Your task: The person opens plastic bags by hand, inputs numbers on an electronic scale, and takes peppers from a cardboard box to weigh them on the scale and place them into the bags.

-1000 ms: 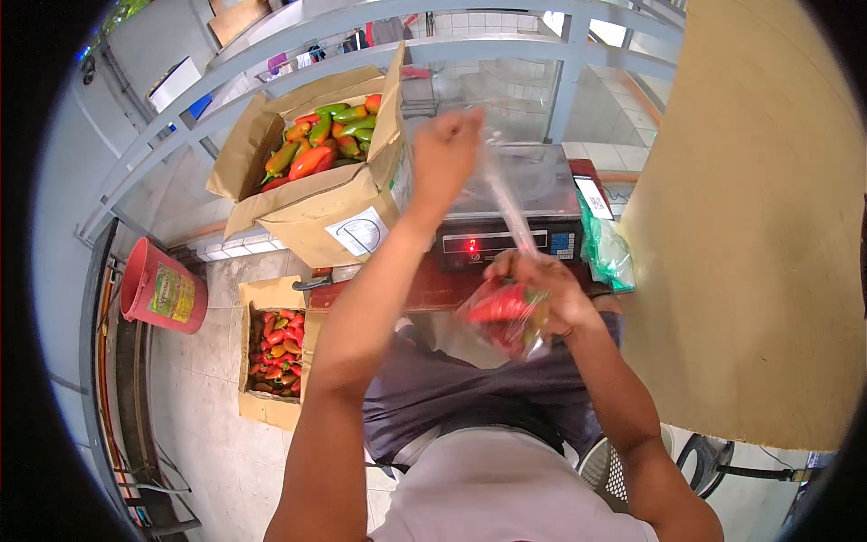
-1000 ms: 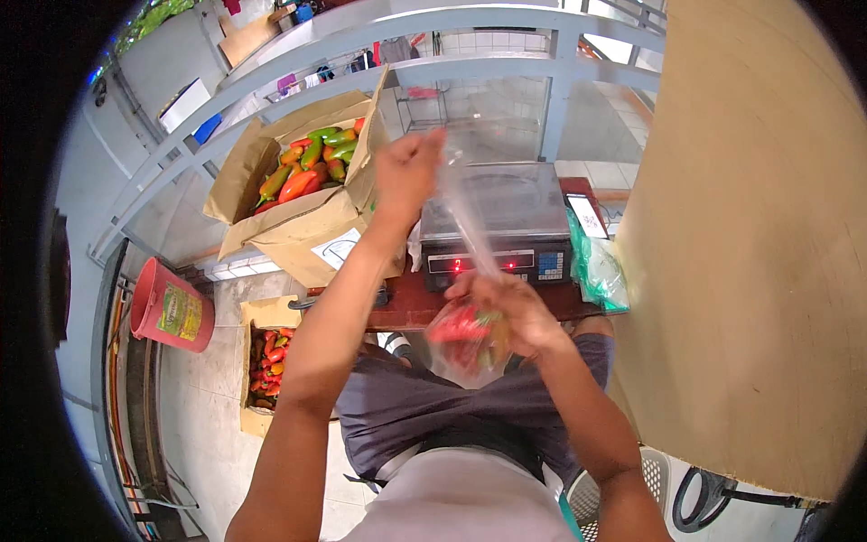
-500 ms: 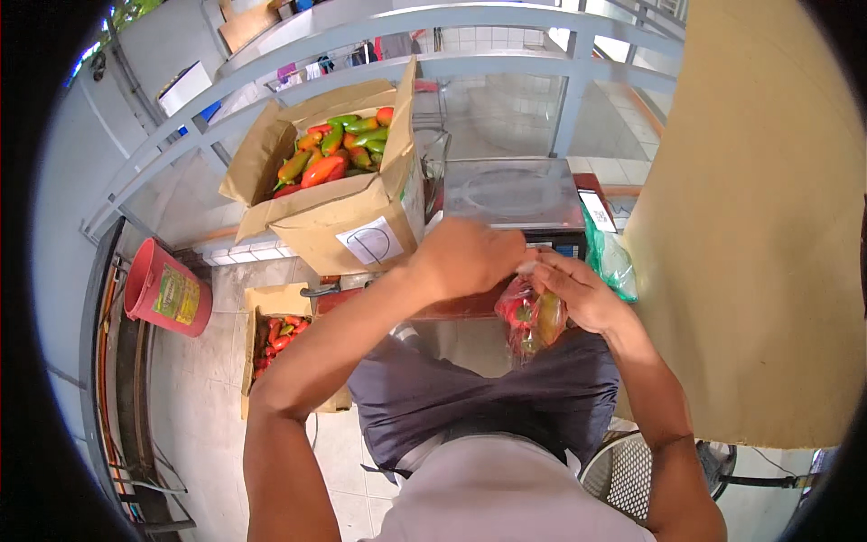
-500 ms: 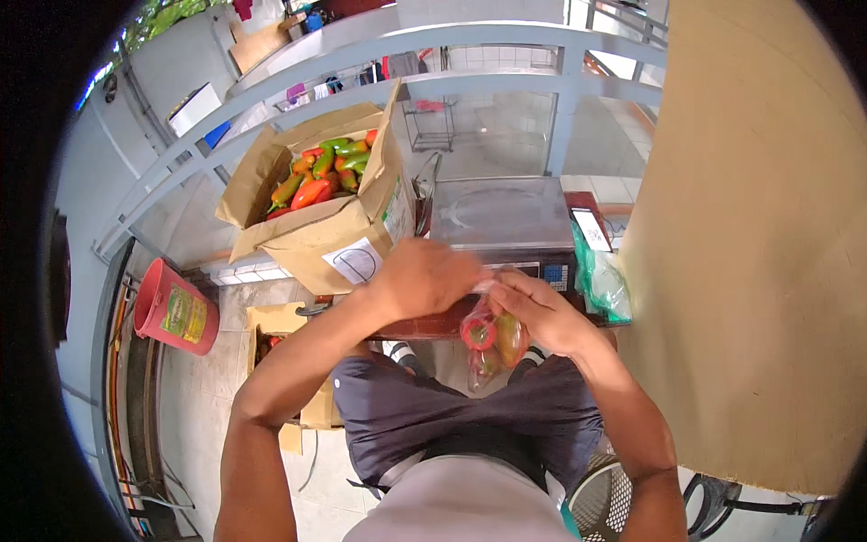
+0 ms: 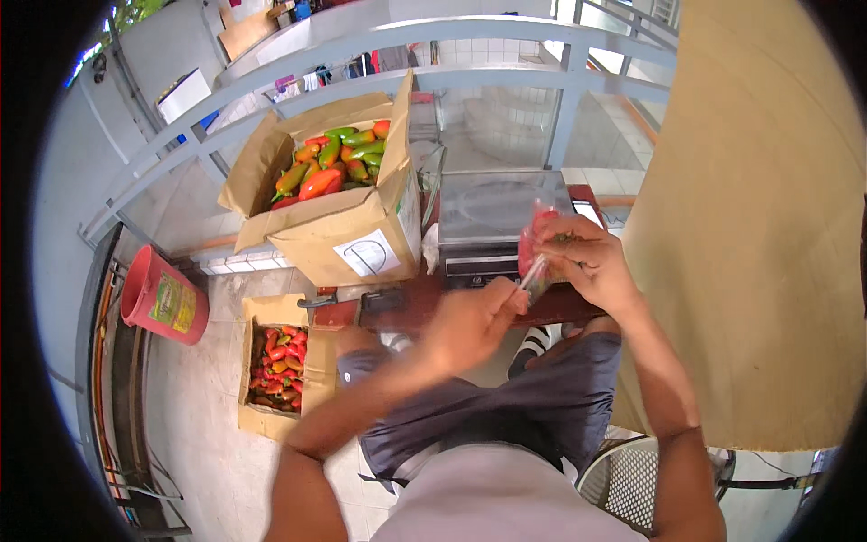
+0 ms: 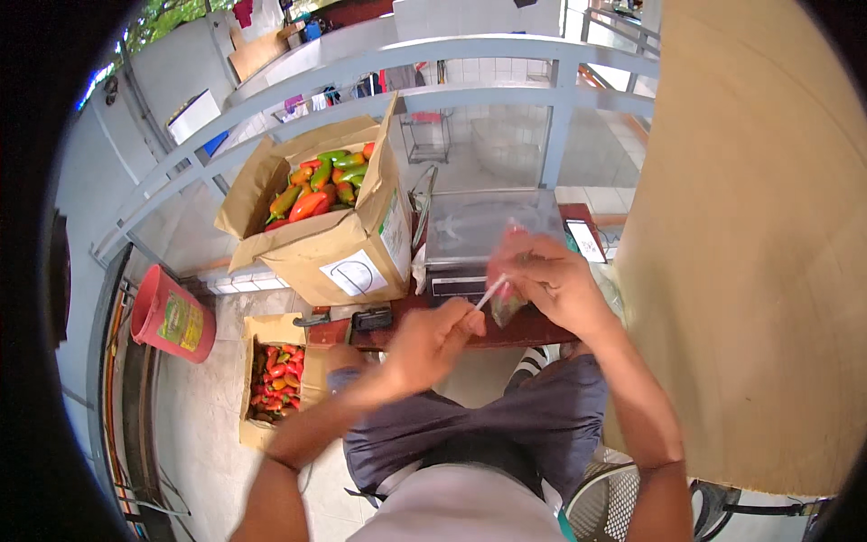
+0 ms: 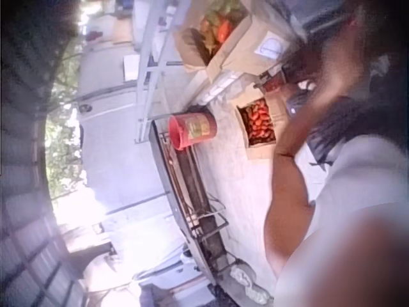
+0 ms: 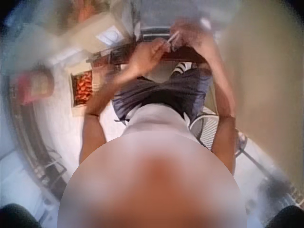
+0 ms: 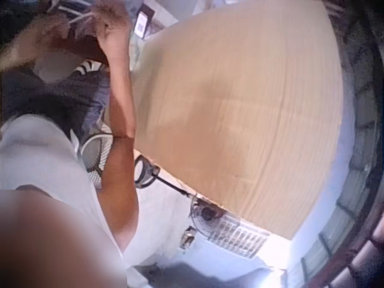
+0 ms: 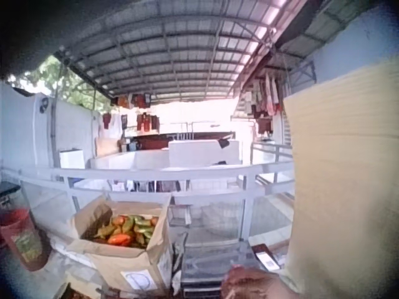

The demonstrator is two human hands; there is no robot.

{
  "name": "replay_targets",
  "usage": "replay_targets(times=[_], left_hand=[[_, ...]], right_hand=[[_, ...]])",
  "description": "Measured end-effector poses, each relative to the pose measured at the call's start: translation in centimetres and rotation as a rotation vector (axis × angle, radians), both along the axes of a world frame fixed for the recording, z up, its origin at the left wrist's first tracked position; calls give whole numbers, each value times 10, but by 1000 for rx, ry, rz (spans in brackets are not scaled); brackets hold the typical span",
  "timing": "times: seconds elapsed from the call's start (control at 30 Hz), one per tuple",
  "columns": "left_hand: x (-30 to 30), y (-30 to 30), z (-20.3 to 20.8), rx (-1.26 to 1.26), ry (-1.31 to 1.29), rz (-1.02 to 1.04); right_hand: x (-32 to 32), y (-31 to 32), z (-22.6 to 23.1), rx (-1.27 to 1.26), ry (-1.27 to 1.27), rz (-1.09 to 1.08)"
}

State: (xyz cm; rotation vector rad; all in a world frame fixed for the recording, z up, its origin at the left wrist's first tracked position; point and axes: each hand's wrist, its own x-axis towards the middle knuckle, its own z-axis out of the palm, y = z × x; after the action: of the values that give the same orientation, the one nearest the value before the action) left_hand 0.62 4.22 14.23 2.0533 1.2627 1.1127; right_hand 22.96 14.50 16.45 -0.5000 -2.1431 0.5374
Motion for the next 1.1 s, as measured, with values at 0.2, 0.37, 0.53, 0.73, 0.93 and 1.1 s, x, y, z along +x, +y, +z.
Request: replay_targets(times=[0.2, 0.37, 0.53, 0.73, 0.93, 1.1], left_hand=[[96, -33, -41, -470, -1229, -542], [-11, 29, -27, 74, 60, -308], [-36, 46, 30, 395, 694, 61], [40, -18, -20, -332, -944, -221], [-59, 38, -55, -123, -206, -27], [-12, 12, -7, 253, 72, 207]], right_hand=[[-52, -13, -32, -679, 962, 388], [-30, -28, -47, -918, 859, 951], [-22, 3, -82, -690, 698, 55], [-79, -6, -31, -727, 1292, 185], [-22, -5, -40, -1009, 623, 583], [-55, 6, -79, -537, 692, -173]])
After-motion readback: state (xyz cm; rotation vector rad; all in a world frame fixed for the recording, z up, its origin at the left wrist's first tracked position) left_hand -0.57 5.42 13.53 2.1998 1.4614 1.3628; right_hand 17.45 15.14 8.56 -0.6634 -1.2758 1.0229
